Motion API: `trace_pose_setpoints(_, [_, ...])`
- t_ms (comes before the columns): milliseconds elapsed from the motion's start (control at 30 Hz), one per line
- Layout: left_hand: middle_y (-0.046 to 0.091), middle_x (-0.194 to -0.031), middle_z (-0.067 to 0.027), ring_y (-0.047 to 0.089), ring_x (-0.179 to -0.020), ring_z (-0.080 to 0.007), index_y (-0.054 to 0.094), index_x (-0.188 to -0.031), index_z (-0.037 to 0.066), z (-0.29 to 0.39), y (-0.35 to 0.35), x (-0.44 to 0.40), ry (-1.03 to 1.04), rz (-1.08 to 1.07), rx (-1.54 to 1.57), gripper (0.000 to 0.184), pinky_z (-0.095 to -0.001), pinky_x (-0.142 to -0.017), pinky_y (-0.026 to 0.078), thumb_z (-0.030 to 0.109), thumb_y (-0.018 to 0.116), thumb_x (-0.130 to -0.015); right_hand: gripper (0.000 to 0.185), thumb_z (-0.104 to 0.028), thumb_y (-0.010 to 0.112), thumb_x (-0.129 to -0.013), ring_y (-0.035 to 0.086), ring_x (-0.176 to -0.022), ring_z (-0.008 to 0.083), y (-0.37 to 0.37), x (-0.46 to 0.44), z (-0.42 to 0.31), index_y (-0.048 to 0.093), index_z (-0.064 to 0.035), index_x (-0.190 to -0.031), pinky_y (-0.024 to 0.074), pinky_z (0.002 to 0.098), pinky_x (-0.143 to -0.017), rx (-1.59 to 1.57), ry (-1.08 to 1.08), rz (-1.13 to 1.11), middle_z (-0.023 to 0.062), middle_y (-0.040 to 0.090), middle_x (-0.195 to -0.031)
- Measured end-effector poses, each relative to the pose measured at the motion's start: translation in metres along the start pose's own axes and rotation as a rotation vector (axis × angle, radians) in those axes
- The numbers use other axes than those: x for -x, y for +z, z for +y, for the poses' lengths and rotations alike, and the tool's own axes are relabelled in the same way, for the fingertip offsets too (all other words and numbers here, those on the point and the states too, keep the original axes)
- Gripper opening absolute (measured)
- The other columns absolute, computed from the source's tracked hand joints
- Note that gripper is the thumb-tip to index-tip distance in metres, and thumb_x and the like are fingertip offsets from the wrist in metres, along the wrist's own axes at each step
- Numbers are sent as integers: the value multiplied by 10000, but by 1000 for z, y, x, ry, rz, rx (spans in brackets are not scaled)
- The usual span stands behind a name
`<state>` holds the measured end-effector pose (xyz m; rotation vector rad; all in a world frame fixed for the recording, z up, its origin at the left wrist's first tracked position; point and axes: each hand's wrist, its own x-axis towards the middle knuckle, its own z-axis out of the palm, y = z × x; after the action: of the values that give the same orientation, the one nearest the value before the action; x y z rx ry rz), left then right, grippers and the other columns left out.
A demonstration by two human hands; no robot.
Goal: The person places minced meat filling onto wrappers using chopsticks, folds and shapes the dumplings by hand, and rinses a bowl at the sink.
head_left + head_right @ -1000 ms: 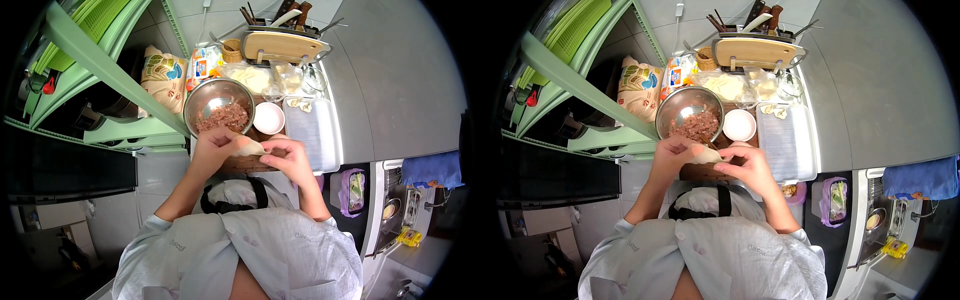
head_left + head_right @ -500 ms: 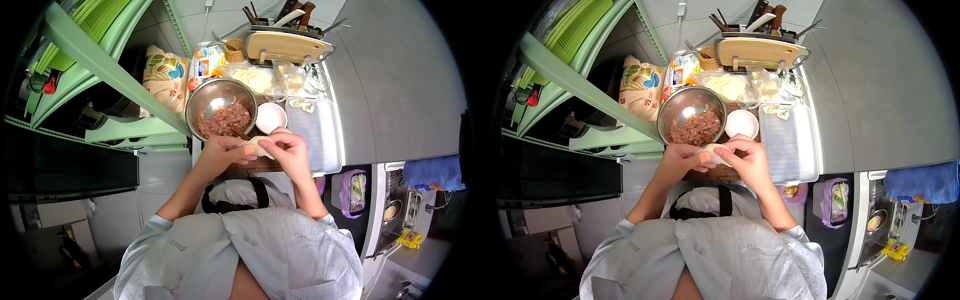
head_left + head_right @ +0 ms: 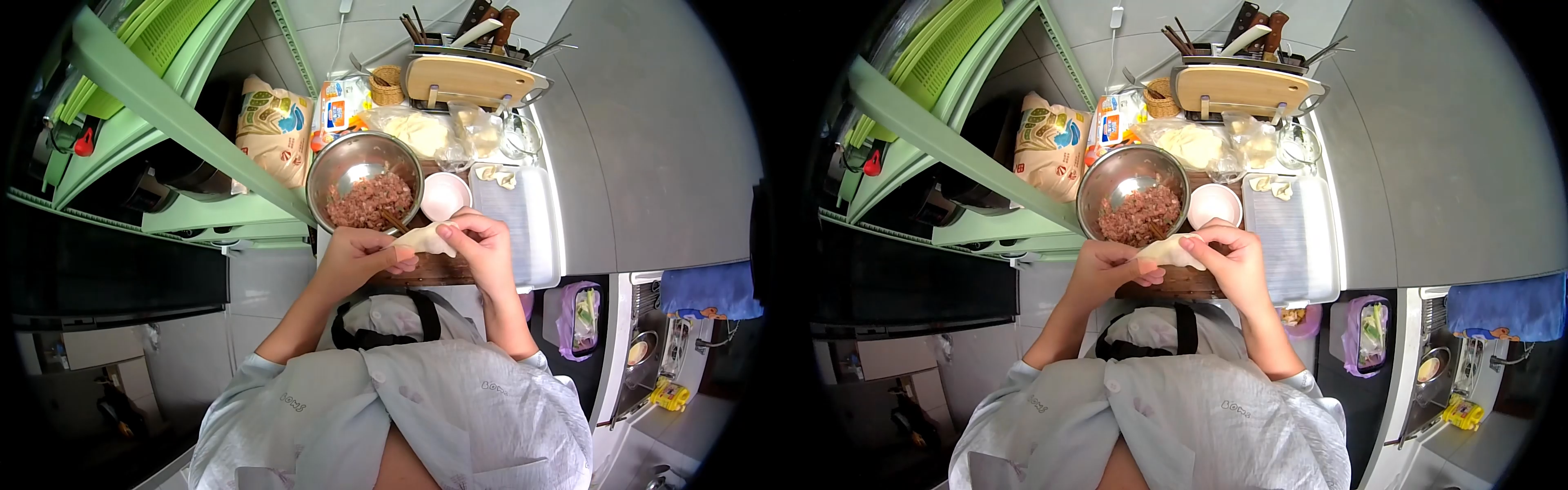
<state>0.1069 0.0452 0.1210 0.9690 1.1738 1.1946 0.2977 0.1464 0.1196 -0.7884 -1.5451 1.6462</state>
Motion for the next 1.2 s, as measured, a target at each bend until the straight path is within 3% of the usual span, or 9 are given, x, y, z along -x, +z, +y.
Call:
trace_pose_setpoints(167, [710,-815,-85,656,-733,-100,712,-914,-43,5,-6,-2,-4,-70,21,178,-217,-689,529,125,678,-867,41,3,683,-822,533,-715,75,-9,-1,0,683,35,-796,405,219,-650,-67,-7,-14,20,624,-765])
trace_pose_setpoints(367, [714,-922,-83,657,-835,-101,674,-1074,-39,3,-9,-4,5,-101,-38,312,-207,-752,512,111,741,-808,6,19,686,-803,534,-719,78,-15,-2,0,688,24,-805,401,224,-644,-106,-37,-103,24,619,-768])
trace_pose_setpoints(467, [681,-1070,-145,674,-919,-170,586,-1201,-67,-3,-4,-15,252,-129,-40,483,-279,-826,536,41,762,-764,28,13,701,-787,535,-707,84,-12,-4,-8,700,4,-814,401,231,-633,-10,-102,-197,25,612,-752])
trace_pose_setpoints(533, [685,-838,6,583,-754,-35,681,-1103,11,3,4,-18,277,-62,-188,330,-194,-667,463,120,751,-799,49,4,714,-774,537,-696,92,-6,-6,-17,708,-9,-821,403,236,-625,115,-158,-215,25,607,-737])
trace_pose_setpoints(800, [614,-702,47,474,-640,-5,715,-1017,27,10,1,-15,32,-75,-302,193,-181,-552,357,153,672,-878,96,-31,740,-742,539,-675,113,5,-13,-28,727,-31,-838,419,258,-613,374,-246,-151,31,615,-720])
trace_pose_setpoints(900, [636,-729,43,490,-662,-8,715,-1013,15,-1,5,-16,127,5,-208,194,-180,-571,374,153,664,-885,92,-52,741,-749,546,-680,119,7,-14,-26,723,-28,-835,430,260,-618,362,-222,-151,35,617,-719])
trace_pose_setpoints(1000, [705,-906,-41,612,-826,-70,700,-1016,-35,5,5,-15,143,80,-116,187,-206,-736,486,78,660,-872,96,-71,740,-753,562,-695,122,2,-12,-31,716,-23,-833,440,261,-619,357,-31,-176,42,620,-718])
trace_pose_setpoints(1100, [701,-980,-67,624,-877,-89,679,-1059,-46,3,3,-13,136,103,-33,216,-218,-787,498,53,662,-868,82,-25,739,-746,508,-628,101,-10,-11,-25,719,-33,-825,396,247,-578,461,-156,-184,17,593,-703])
trace_pose_setpoints(1200, [685,-1050,-88,627,-911,-101,650,-1107,-57,-2,4,-11,114,71,56,267,-228,-830,502,30,672,-856,132,-69,731,-737,593,-733,173,-11,-10,-32,715,-59,-867,458,285,-674,634,-284,-139,64,637,-734])
